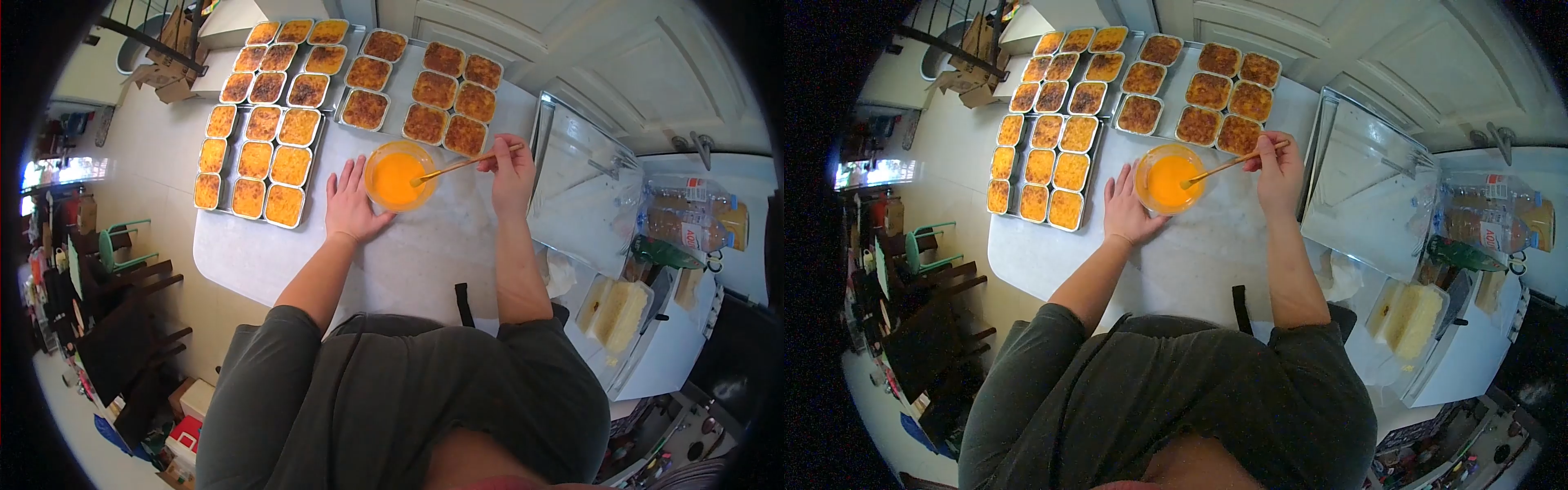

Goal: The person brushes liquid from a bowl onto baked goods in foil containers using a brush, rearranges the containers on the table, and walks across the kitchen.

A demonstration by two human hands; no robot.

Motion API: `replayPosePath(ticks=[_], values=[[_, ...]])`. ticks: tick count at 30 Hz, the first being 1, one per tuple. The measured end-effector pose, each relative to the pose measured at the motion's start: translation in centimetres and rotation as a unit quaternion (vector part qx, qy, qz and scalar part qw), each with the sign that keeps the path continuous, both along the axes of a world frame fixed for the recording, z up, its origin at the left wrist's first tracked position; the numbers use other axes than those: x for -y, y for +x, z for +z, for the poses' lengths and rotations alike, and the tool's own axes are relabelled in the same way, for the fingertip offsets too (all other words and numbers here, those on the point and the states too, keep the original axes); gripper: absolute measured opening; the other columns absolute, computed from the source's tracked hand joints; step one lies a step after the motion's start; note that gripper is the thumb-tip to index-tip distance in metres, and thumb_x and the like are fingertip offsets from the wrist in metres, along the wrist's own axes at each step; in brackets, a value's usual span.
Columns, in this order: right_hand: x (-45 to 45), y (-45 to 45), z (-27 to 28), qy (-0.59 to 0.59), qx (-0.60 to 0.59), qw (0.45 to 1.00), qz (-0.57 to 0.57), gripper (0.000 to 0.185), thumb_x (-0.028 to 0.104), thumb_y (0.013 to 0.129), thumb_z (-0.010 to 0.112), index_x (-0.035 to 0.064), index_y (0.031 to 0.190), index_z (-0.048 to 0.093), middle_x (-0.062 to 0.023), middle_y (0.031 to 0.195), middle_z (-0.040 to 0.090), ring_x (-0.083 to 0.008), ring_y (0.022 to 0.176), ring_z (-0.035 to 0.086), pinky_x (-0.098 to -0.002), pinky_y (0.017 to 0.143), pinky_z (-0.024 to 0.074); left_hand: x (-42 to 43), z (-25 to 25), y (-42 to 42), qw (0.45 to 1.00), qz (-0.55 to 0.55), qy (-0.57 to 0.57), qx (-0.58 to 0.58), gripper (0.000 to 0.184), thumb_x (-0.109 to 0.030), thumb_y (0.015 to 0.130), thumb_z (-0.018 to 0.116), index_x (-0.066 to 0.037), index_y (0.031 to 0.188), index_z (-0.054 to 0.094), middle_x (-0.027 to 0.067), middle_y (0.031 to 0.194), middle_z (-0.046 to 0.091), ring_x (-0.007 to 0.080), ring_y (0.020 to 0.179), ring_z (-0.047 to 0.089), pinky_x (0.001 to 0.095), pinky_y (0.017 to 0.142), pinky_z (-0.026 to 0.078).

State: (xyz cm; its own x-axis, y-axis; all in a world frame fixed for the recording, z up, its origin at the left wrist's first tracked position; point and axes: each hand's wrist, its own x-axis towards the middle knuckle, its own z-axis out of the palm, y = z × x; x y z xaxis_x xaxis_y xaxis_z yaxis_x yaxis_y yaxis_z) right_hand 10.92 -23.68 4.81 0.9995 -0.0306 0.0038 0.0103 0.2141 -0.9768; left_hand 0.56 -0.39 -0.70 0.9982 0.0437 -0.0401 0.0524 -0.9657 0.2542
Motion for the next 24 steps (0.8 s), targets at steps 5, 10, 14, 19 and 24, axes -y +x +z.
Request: replayPosePath(ticks=[5, 10, 14, 19, 24], values=[[0.6, 0.5, -0.3, 0.009, -0.018, 1.0, -0.023, 0.019, 0.019, 0.094, 0.055, 0.0001, 0.097, 0.054, -0.0044, 0.073, 0.055, -0.0114, 0.055, 0.055, -0.023, 0.051, 0.047, 0.0, 0.0, 0.1, 1.0, 0.0, -0.001, -0.004, 0.089, -0.057, 0.068, 0.062, -0.013, 0.14, 0.034, 0.0087, 0.149, 0.028, 0.0255, 0.139, 0.022, 0.0479, 0.112, 0.014], [0.8, 0.6, -0.5, 0.033, -0.035, 0.998, -0.029, 0.017, 0.019, 0.093, 0.056, 0.0026, 0.097, 0.054, -0.0034, 0.072, 0.055, -0.0124, 0.056, 0.055, -0.0243, 0.053, 0.0455, 0.0, 0.1, 0.0, 1.0, -0.001, 0.004, -0.01, 0.088, -0.057, 0.069, 0.062, -0.014, 0.14, 0.034, 0.0087, 0.149, 0.028, 0.0256, 0.139, 0.022, 0.048, 0.111, 0.014], [1.1, 0.8, -1.1, 0.068, -0.058, 0.995, -0.05, 0.018, 0.02, 0.093, 0.057, 0.0031, 0.095, 0.052, -0.0039, 0.071, 0.056, -0.0131, 0.053, 0.056, -0.0242, 0.051, 0.0457, 0.0, 0.2, 0.0, 1.0, -0.003, 0.005, -0.007, 0.088, -0.057, 0.069, 0.062, -0.014, 0.14, 0.034, 0.0088, 0.149, 0.027, 0.0255, 0.139, 0.022, 0.048, 0.111, 0.014], [1.4, 0.8, -0.9, 0.107, -0.069, 0.99, -0.063, 0.017, 0.021, 0.093, 0.058, 0.0045, 0.095, 0.052, -0.0039, 0.072, 0.056, -0.0132, 0.054, 0.056, -0.0253, 0.051, 0.0457, 0.0, 0.0, 0.0, 1.0, 0.0, 0.004, -0.007, 0.088, -0.058, 0.069, 0.061, -0.014, 0.141, 0.033, 0.0087, 0.149, 0.027, 0.0254, 0.139, 0.022, 0.0478, 0.111, 0.015], [2.0, 1.0, -1.2, 0.15, -0.075, 0.984, -0.06, 0.014, 0.018, 0.094, 0.055, 0.0042, 0.099, 0.053, -0.0042, 0.076, 0.057, -0.0135, 0.056, 0.056, -0.0261, 0.053, 0.0465, 0.0, 0.0, 0.0, 1.0, -0.001, 0.008, -0.007, 0.088, -0.058, 0.07, 0.06, -0.014, 0.141, 0.032, 0.0084, 0.149, 0.028, 0.025, 0.139, 0.022, 0.0474, 0.111, 0.014]])
